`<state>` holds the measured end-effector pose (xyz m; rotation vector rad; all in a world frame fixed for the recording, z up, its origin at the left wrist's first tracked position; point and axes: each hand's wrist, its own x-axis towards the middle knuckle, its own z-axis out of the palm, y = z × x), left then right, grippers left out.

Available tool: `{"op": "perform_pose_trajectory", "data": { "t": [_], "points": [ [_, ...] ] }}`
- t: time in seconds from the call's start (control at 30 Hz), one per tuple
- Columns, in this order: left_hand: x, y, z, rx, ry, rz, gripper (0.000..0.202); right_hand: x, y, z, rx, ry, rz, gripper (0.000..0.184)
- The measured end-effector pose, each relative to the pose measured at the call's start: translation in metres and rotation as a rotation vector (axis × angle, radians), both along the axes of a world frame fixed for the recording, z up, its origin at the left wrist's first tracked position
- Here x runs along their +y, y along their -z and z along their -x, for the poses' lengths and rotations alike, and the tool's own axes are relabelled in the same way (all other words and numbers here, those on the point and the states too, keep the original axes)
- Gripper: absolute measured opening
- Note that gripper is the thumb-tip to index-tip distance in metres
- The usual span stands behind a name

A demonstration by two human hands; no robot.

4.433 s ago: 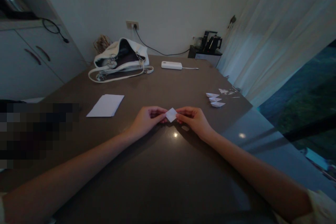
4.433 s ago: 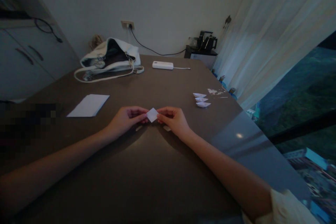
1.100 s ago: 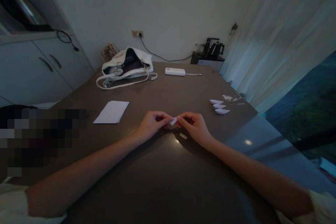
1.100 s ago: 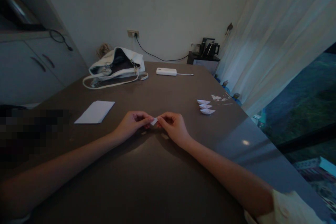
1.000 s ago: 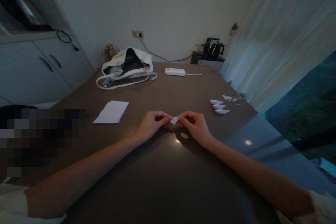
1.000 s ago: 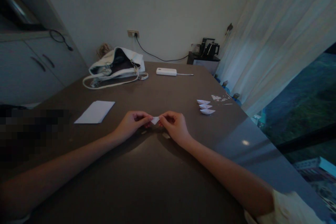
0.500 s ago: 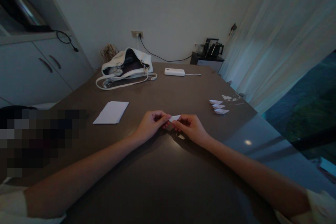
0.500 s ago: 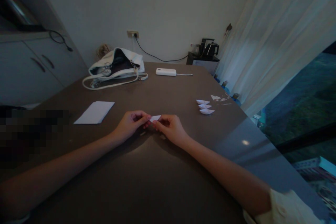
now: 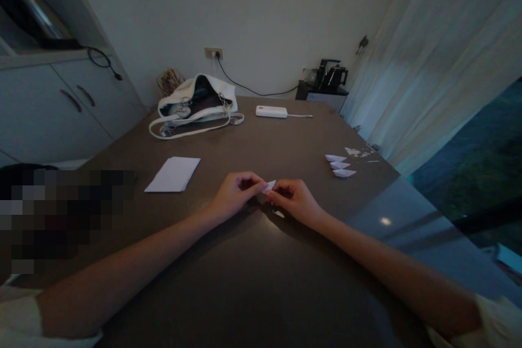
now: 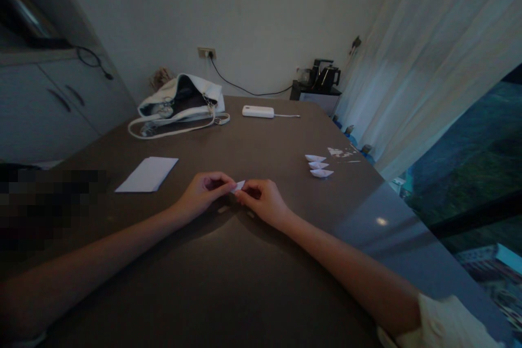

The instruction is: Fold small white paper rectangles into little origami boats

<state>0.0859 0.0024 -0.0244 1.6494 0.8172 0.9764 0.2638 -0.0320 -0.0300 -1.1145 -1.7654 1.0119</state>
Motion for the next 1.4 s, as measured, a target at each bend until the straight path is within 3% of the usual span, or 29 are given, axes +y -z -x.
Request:
{"op": "perform_pose_trajectory", "data": {
  "t": [0.23,0.6,0.87,1.13,1.4],
  "points": [
    [0.0015,0.0006,-0.0007,0.005,-0.014,0.014,0.016,0.0019,0.0036,-0.0025,0.049,0.041,0.004,0.022],
    [0.0003,0.0041,-0.0016,0.138,-0.082,-0.090,0.029,0.0010,-0.0009,-0.0015,0.107,0.060,0.019,0.021],
    [0.0018,-0.0023,-0.0002,0.026,0.036,0.024,0.020,0.0020,0.0025,-0.0024,-0.059,0.079,-0.053,0.016],
    [0.0026,0.0033,-0.0012,-0.109,0.116,0.141,0.023,0.0073,0.0082,-0.0049,0.092,0.069,0.023,0.022],
    [0.0019,0.0036,-0.0016,-0.140,0.113,0.183,0.024,0.0042,0.0040,-0.0018,0.218,0.104,0.008,0.017]
  ]
}}
